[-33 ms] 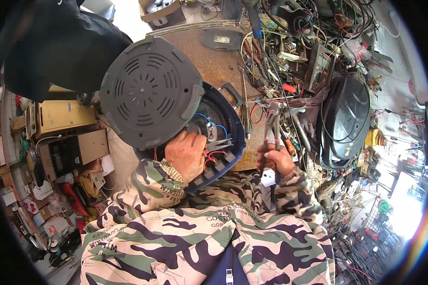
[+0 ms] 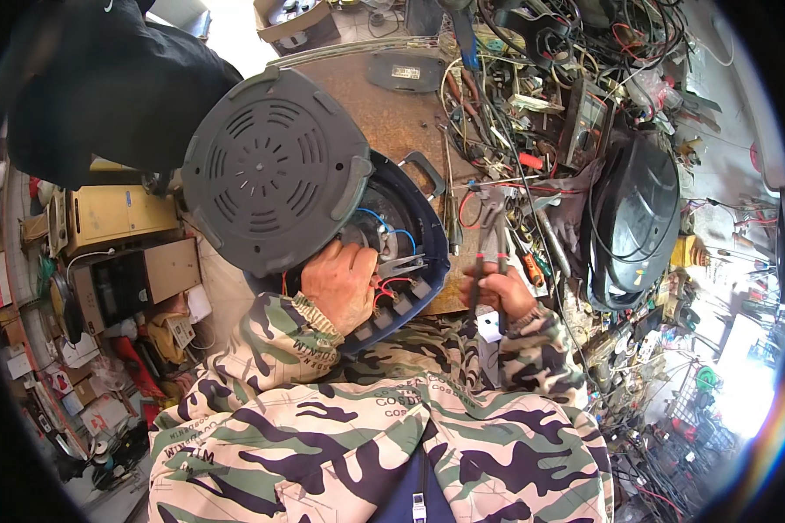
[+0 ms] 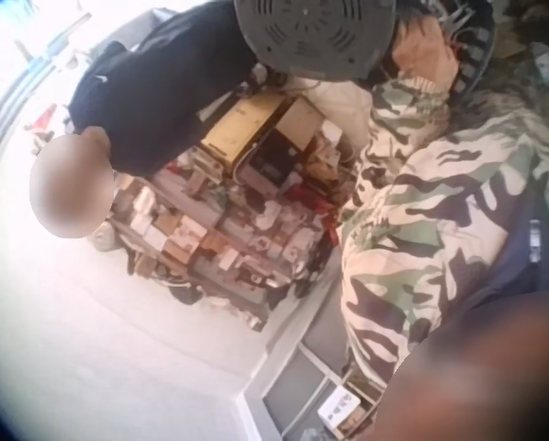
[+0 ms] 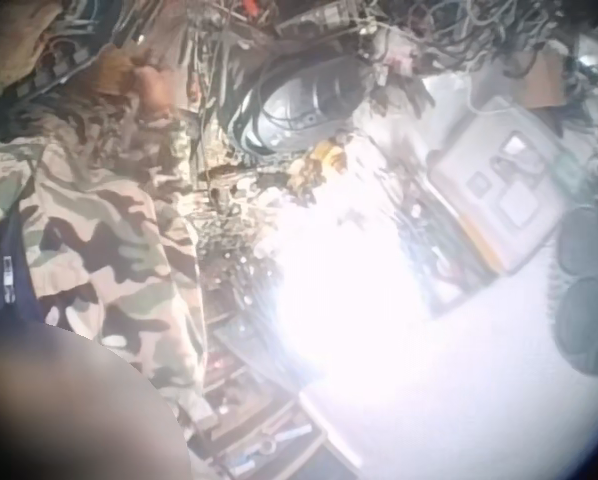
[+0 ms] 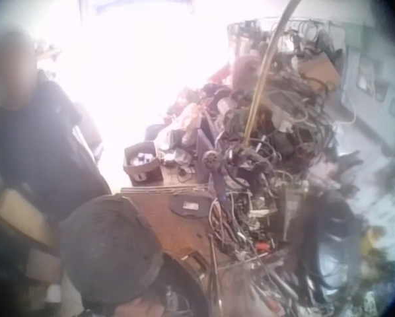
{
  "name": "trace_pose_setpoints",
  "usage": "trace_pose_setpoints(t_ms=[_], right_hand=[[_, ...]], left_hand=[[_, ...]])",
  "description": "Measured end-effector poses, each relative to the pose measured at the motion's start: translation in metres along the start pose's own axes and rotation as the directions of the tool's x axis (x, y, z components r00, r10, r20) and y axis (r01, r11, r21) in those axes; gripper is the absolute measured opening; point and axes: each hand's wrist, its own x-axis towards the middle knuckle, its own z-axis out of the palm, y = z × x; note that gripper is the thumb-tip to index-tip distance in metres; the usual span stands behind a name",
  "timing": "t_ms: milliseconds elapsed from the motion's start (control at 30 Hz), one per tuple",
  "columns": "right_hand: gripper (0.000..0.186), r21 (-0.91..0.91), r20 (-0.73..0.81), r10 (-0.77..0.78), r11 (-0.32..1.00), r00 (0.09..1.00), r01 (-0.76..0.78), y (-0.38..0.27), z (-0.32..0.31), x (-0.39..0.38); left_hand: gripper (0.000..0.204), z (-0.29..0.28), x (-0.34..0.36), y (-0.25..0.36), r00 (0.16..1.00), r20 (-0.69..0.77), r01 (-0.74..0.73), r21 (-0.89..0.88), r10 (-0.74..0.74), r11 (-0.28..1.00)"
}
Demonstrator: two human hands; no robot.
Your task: The person uses pliers and a screwdriver to strip wires and adjust connections inside a circular electronic device. They manipulate red and blue wires, stripping insulation and tightening components within the device's housing.
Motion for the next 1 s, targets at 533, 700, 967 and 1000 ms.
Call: trace_pose_setpoints(t_ms=[533, 700, 967, 1000], right_hand=[[0.096, -0.483, 0.118, -0.332, 0.804, 0.936, 0.346, -0.009, 0.056, -0.12], [0.086, -0.32, -0.11, -0.364, 0.894, 0.925, 0.314, -0.026, 0.09, -0.224], [0.025, -0.008, 0.379, -0.88, 0.306, 0.286, 0.952, -0.04, 0.081, -0.234], [0.026, 0.056, 0.381, -0.876, 0.341, 0.295, 0.938, -0.038, 0.082, -0.226]], left_hand=[[0.035, 0.001, -0.004, 0.0, 1.0, -0.006, 0.005, 0.01, -0.005, 1.0], [0.036, 0.003, -0.003, -0.001, 1.0, -0.01, -0.013, -0.007, 0.013, 1.0], [0.031, 0.006, -0.005, -0.005, 0.997, -0.062, -0.042, 0.006, 0.042, 0.999], [0.031, 0.007, -0.005, -0.006, 0.998, -0.059, -0.036, 0.002, 0.036, 0.999]])
